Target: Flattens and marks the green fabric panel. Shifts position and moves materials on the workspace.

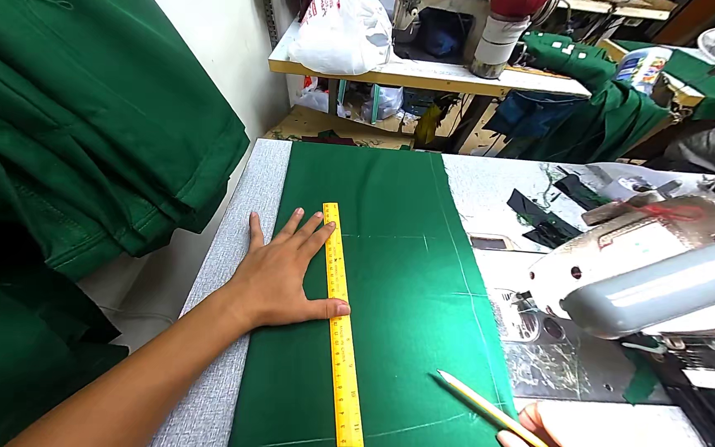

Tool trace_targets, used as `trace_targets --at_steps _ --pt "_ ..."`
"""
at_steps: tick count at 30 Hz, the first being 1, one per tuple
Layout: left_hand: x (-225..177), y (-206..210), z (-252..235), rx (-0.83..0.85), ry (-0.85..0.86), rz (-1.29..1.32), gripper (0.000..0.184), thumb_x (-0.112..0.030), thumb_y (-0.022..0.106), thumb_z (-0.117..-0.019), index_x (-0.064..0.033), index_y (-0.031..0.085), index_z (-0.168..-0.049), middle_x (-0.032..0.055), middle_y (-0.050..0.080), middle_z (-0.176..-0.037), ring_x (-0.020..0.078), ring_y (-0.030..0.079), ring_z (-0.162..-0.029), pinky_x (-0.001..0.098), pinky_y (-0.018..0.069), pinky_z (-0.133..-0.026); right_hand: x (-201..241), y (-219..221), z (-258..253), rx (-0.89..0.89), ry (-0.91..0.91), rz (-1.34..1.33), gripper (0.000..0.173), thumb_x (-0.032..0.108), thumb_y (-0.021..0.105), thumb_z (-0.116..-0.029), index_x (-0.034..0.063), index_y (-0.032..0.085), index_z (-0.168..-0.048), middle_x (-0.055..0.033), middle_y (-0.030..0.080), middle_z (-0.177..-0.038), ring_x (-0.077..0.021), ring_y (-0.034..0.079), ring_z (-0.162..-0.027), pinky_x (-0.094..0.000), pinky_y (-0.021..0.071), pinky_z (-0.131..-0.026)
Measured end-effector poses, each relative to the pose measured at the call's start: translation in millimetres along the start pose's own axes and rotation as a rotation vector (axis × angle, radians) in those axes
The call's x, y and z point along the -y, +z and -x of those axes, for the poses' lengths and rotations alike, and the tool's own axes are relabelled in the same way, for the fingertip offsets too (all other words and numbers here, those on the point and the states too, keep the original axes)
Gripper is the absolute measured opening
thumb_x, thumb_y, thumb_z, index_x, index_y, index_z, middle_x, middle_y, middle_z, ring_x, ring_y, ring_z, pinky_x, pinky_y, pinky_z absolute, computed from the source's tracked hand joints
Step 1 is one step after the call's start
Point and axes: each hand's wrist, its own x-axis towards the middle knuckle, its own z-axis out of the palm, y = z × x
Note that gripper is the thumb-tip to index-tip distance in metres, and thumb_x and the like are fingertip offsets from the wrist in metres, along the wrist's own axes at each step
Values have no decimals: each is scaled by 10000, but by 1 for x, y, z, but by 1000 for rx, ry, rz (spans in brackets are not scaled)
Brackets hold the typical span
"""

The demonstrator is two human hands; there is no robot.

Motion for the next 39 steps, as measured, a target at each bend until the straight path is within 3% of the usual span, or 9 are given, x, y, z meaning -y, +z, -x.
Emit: trace_targets --at_steps 3,11,14,18,21,25,30,35,39 --pt "0 -3 -5 97 -17 -21 1297 -1044 364 -624 -266 205 -1649 -30 190 -1713 299 76 -1590 820 -45 -1115 -1 0 0 1 0 -11 391 343 568 -1031 -36 664 -1044 -206 669 -921 -350 664 -842 -499 537 -720" --pt "6 -8 -7 132 14 -33 1262 -1005 429 -649 -287 170 -1654 -48 170 -1717 296 55 -1592 805 -31 -1128 -5 1 -2 21 20 -63 391 367 571 -1027 -14 655 -1002 -186 645 -892 -341 647 -823 -507 525 -691" --pt "2 -7 -6 118 3 -25 1176 -1013 381 -661 -386 189 -1637 -24 177 -1716 337 67 -1586 826 -30 -1108 -7 2 -2 5 -2 -51 386 357 562 -1035 -15 659 -1009 -195 649 -900 -345 650 -831 -498 529 -697" --pt "-14 -6 -6 140 -73 -13 1264 -1054 331 -620 -335 176 -1648 7 144 -1724 366 34 -1585 828 -42 -1106 -6 3 -1 -47 -8 -77 351 310 619 -1002 -36 645 -1054 -210 657 -938 -343 654 -836 -487 542 -713" --pt "-17 -7 -8 166 -74 -19 1261 -1039 371 -633 -328 155 -1652 -2 119 -1728 351 22 -1587 820 -35 -1113 5 -3 -8 -143 -123 -27 351 281 646 -995 -33 689 -1145 -227 696 -1040 -341 685 -896 -468 574 -775" --pt "-20 -9 -13 179 -67 -19 1250 -1021 394 -653 -311 154 -1654 5 107 -1730 338 17 -1589 813 -40 -1117 26 -5 -42 -261 -339 125 451 414 591 -1014 106 689 -1329 -202 670 -1289 -365 643 -1181 -505 513 -996" --pt "-17 -14 -18 196 -72 -48 1233 -1018 395 -660 -319 169 -1651 0 128 -1726 339 14 -1589 812 -54 -1116 29 14 -54 -100 -429 220 721 717 497 -947 219 592 -1460 -162 566 -1467 -361 622 -1092 -465 529 -798" --pt "-1 -15 -32 135 -22 -55 1241 -1008 432 -655 -290 220 -1645 10 186 -1715 369 63 -1583 830 -50 -1102 23 21 -52 -109 -424 217 735 733 500 -932 242 583 -1472 -149 541 -1501 -337 611 -1089 -441 510 -815" --pt "8 -15 -27 118 30 -23 1330 -1009 477 -613 -229 191 -1653 -10 200 -1711 323 73 -1588 815 -45 -1119 22 22 -51 -102 -423 208 736 731 493 -937 237 579 -1475 -156 538 -1503 -344 611 -1100 -449 505 -830"
